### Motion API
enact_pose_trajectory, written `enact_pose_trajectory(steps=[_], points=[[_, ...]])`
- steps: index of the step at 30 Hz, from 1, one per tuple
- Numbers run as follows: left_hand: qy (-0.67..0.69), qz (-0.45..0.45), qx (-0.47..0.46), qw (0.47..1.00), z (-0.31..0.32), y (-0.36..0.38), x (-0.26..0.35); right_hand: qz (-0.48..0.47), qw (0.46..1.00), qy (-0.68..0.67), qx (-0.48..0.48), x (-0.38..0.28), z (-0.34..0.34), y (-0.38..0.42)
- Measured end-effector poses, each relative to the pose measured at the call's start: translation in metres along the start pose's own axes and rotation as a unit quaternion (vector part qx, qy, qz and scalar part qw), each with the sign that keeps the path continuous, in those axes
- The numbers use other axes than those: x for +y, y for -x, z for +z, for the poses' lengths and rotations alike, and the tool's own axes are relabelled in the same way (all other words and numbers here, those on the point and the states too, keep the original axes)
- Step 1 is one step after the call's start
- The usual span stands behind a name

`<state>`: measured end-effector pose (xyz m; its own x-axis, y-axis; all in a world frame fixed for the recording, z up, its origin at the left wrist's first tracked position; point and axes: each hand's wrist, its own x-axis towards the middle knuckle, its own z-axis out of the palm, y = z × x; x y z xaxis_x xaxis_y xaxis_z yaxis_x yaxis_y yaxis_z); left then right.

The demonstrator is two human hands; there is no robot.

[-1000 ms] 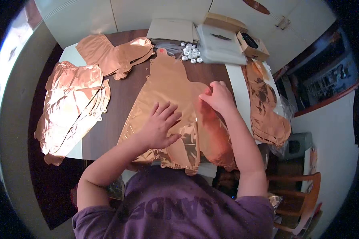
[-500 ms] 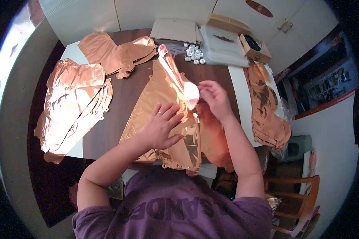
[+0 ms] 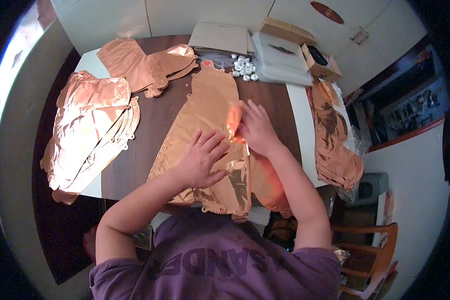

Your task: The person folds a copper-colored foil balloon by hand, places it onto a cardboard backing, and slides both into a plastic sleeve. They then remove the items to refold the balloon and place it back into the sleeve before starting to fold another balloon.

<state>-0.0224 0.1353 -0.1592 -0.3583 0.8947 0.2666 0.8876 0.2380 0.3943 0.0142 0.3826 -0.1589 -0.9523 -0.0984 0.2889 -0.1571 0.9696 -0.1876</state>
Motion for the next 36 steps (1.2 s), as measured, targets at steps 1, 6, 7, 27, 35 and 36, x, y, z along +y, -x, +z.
enact_pose_trajectory(steps=[1,6,7,27,35,36], points=[[-0.001,-0.001,-0.002,1.000,0.000,0.000,0.001,0.004,0.998,0.010,-0.059,-0.005,0.000,-0.001],[0.002,-0.001,-0.003,1.000,-0.004,-0.001,0.002,0.016,0.995,-0.010,-0.098,-0.010,-0.003,-0.003],[0.007,-0.004,-0.002,1.000,-0.005,-0.001,0.002,0.022,0.993,-0.005,-0.112,-0.011,-0.005,-0.004],[-0.081,-0.099,-0.003,0.992,-0.057,0.063,-0.039,-0.024,0.988,0.026,-0.154,-0.029,-0.007,-0.010],[-0.071,-0.081,-0.010,0.994,-0.064,0.048,-0.055,0.015,0.989,-0.001,-0.149,-0.020,-0.009,-0.009],[-0.071,-0.084,-0.001,0.994,-0.065,0.047,-0.053,0.022,0.989,-0.001,-0.147,-0.019,-0.009,-0.007]])
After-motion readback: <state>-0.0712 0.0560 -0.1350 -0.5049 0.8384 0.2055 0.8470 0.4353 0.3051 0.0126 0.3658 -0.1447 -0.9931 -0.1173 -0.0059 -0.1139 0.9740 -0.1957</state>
